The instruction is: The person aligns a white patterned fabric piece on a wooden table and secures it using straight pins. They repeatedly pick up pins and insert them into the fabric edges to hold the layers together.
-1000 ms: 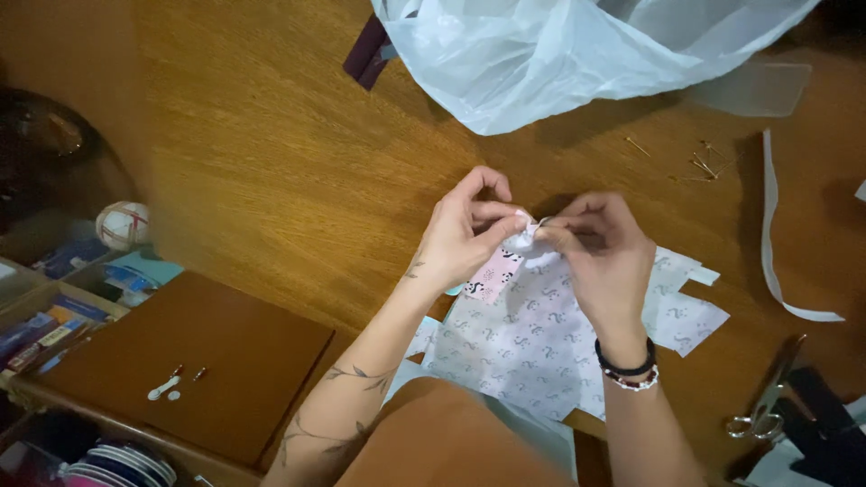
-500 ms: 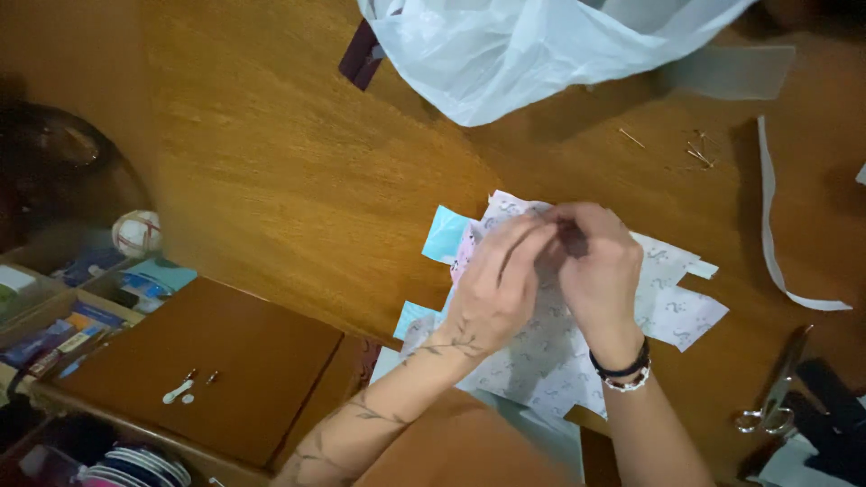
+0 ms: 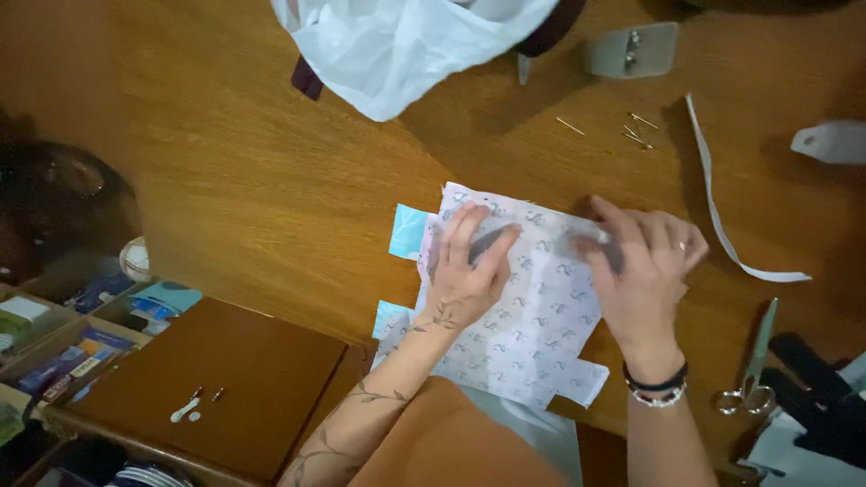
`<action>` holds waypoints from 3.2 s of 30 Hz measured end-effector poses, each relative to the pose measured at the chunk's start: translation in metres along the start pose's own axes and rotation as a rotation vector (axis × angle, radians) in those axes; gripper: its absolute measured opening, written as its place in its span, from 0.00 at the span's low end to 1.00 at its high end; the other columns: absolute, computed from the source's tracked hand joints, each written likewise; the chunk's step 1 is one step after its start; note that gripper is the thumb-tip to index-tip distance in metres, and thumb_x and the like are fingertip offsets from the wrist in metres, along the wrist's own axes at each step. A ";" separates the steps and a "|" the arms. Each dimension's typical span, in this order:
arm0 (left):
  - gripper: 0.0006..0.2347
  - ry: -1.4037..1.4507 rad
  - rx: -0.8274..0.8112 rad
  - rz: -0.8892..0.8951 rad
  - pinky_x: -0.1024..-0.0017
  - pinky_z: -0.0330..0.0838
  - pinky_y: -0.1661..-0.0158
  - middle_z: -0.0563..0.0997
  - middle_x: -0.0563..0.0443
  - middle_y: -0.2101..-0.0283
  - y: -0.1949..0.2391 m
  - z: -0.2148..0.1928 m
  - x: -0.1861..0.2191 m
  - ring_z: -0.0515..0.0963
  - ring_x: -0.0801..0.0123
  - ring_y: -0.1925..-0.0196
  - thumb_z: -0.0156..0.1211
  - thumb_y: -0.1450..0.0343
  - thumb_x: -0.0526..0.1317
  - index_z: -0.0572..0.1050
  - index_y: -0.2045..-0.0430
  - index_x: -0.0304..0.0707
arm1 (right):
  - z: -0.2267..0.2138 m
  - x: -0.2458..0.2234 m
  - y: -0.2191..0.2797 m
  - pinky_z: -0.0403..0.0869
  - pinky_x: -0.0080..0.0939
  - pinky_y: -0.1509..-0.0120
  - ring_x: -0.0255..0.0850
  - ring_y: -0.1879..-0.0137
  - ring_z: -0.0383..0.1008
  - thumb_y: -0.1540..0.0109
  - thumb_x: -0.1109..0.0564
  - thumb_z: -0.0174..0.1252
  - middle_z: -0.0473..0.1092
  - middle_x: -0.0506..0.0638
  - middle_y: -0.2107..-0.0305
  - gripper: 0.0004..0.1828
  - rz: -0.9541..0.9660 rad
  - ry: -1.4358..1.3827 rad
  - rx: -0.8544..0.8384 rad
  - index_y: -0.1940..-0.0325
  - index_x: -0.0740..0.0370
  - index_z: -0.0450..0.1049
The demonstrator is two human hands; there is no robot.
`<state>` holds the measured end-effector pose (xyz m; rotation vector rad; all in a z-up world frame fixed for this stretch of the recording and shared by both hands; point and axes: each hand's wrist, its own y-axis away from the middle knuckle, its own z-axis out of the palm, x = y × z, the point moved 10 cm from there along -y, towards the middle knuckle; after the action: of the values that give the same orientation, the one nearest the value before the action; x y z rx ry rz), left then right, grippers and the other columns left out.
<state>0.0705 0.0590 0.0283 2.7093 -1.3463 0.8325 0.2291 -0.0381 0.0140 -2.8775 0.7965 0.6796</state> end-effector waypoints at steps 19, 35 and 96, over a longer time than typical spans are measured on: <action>0.15 -0.027 0.175 0.056 0.55 0.75 0.43 0.74 0.45 0.52 0.010 0.006 0.002 0.76 0.48 0.43 0.58 0.31 0.36 0.79 0.51 0.54 | -0.016 -0.041 0.004 0.68 0.49 0.46 0.45 0.58 0.72 0.38 0.60 0.68 0.71 0.46 0.65 0.05 -0.231 -0.090 0.166 0.59 0.53 0.80; 0.15 -0.015 0.149 0.061 0.53 0.74 0.41 0.74 0.42 0.48 0.004 0.003 0.006 0.76 0.47 0.43 0.55 0.30 0.36 0.78 0.48 0.49 | -0.014 -0.023 0.002 0.73 0.45 0.50 0.47 0.57 0.75 0.34 0.62 0.66 0.68 0.47 0.68 0.03 -0.081 -0.264 0.171 0.56 0.57 0.80; 0.33 -0.013 -0.185 0.313 0.44 0.45 0.28 0.56 0.36 0.27 0.057 0.023 0.071 0.53 0.45 0.24 0.69 0.32 0.55 0.62 0.31 0.55 | 0.007 0.028 0.272 0.75 0.43 0.57 0.46 0.62 0.79 0.37 0.57 0.66 0.77 0.55 0.69 0.06 0.920 -0.469 0.008 0.60 0.61 0.77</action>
<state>0.0735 -0.0353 0.0279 2.4062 -1.7822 0.6628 0.1107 -0.2841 0.0062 -2.0503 1.9840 1.3198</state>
